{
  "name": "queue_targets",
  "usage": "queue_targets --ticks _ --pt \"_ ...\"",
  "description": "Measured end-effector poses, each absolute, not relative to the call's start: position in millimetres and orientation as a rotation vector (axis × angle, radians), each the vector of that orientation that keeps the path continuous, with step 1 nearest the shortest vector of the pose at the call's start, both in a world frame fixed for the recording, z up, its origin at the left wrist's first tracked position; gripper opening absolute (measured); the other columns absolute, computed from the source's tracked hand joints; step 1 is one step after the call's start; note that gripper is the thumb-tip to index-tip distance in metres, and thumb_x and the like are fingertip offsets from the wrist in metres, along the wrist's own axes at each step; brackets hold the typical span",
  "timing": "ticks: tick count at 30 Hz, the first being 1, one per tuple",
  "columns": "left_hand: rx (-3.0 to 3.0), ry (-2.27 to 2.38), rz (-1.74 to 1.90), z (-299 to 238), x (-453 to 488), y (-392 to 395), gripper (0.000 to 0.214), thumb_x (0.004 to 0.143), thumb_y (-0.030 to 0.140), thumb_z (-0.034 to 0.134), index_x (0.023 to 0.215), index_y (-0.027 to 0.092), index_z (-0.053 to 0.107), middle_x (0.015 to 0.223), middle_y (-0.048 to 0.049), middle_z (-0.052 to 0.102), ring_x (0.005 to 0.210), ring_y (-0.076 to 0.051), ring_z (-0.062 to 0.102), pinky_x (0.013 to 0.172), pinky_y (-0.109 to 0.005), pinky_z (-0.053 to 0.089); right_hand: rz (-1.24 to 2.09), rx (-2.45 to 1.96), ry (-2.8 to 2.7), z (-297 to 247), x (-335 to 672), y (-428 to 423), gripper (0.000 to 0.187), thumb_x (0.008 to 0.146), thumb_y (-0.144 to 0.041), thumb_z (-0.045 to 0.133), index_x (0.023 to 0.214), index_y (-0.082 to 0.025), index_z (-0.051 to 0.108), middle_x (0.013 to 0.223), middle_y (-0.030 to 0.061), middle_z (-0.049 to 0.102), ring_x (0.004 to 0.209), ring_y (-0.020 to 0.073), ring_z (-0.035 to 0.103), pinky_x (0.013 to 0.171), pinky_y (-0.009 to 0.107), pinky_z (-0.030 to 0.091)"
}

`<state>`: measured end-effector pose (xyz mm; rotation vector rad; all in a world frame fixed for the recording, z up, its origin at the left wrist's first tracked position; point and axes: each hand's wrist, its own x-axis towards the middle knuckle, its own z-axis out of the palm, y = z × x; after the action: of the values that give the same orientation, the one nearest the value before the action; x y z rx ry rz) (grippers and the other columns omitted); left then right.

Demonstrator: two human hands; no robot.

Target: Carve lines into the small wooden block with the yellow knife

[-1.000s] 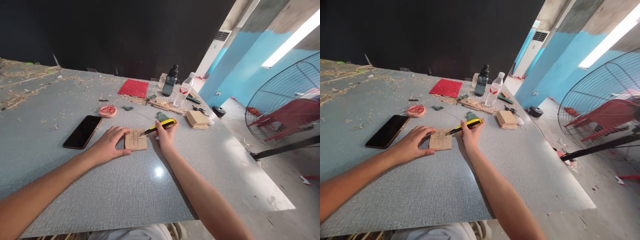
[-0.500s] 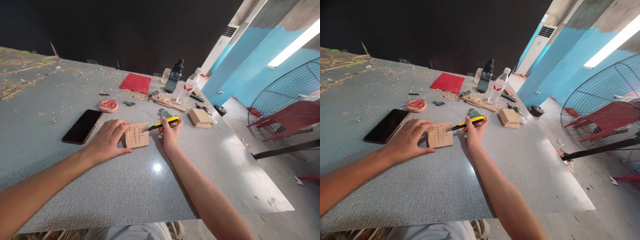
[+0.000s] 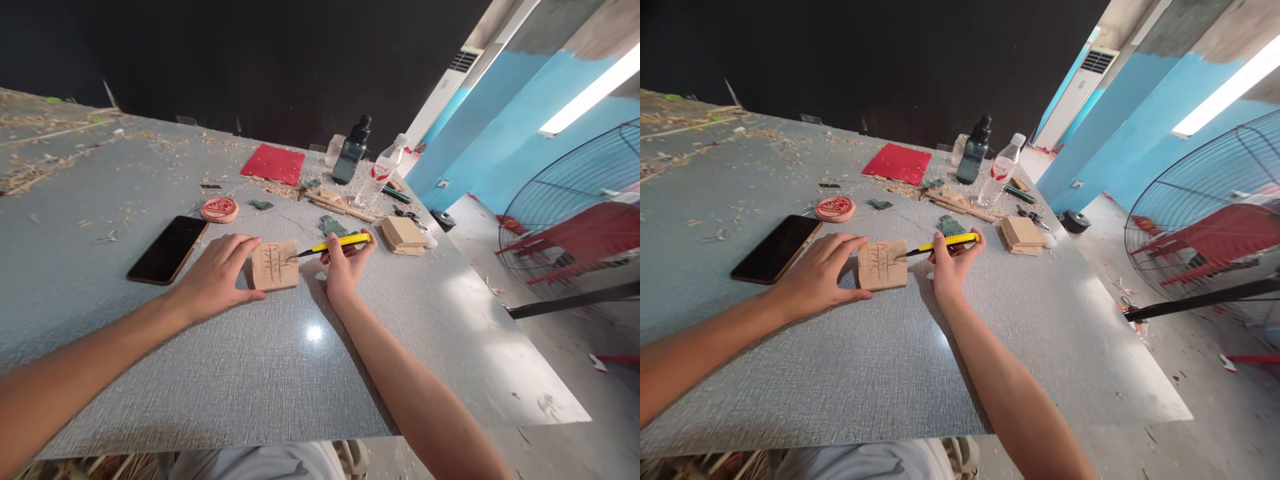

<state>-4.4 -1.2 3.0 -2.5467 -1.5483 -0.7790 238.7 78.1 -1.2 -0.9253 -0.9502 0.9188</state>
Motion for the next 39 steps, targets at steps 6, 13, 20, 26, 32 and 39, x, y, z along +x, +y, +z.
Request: queue_targets --ticks 6,13,20,26,32,39 --pt "-2.562 -1.613 -0.826 1 -6 -1 0.099 0.079 0.060 0.085 0.157 0.021 0.040 0.136 -0.0159 0.058 0.125 -0.038 0.057 0.105 -0.052 0.049 0.922 -0.892 -1.003 2 236 72 0.065 0.084 -0.036 0.079 0.125 -0.032 0.029 0.073 -0.0112 0.061 0.046 0.0098 0.054 0.049 0.024 0.047" --pt "-2.550 -1.632 -0.822 1 -4 0 0.105 0.077 0.057 0.087 0.161 0.021 0.035 0.129 -0.0145 0.058 0.120 -0.037 0.057 0.102 -0.051 0.050 0.951 -0.887 -1.013 -2 235 73 0.066 0.083 -0.042 0.081 0.123 -0.032 0.028 0.070 -0.0126 0.058 0.046 0.0102 0.054 0.048 0.023 0.046" --pt "-2.583 -1.672 -0.822 5 -1 1 0.102 0.077 0.057 0.086 0.160 0.022 0.038 0.127 -0.0127 0.057 0.121 -0.036 0.056 0.102 -0.049 0.049 0.883 -0.935 -0.940 -4 238 80 0.066 0.082 -0.044 0.080 0.122 -0.031 0.029 0.070 -0.0128 0.059 0.045 0.0098 0.053 0.046 0.022 0.043" --pt "-2.581 -1.660 -0.797 4 -1 0 0.102 0.078 0.056 0.086 0.160 0.025 0.033 0.127 -0.0112 0.056 0.118 -0.035 0.057 0.101 -0.049 0.050 0.862 -0.950 -0.933 -3 237 78 0.061 0.083 -0.039 0.077 0.121 -0.031 0.030 0.071 -0.0124 0.058 0.046 0.0100 0.054 0.048 0.023 0.044" --pt "-2.593 -1.645 -0.795 4 -1 1 0.104 0.076 0.053 0.089 0.159 0.024 0.033 0.127 -0.0113 0.056 0.118 -0.035 0.058 0.102 -0.049 0.050 0.864 -0.988 -0.916 1 237 76 0.059 0.082 -0.037 0.074 0.121 -0.031 0.030 0.075 -0.0113 0.058 0.049 0.0093 0.053 0.050 0.024 0.046" --pt "-2.598 -1.669 -0.831 5 0 0 0.103 0.075 0.052 0.090 0.158 0.024 0.037 0.126 -0.0111 0.056 0.116 -0.034 0.058 0.102 -0.049 0.049 0.860 -1.021 -0.885 0 238 75 0.061 0.080 -0.031 0.070 0.125 -0.030 0.029 0.086 -0.0061 0.060 0.062 0.0117 0.056 0.054 0.025 0.048"
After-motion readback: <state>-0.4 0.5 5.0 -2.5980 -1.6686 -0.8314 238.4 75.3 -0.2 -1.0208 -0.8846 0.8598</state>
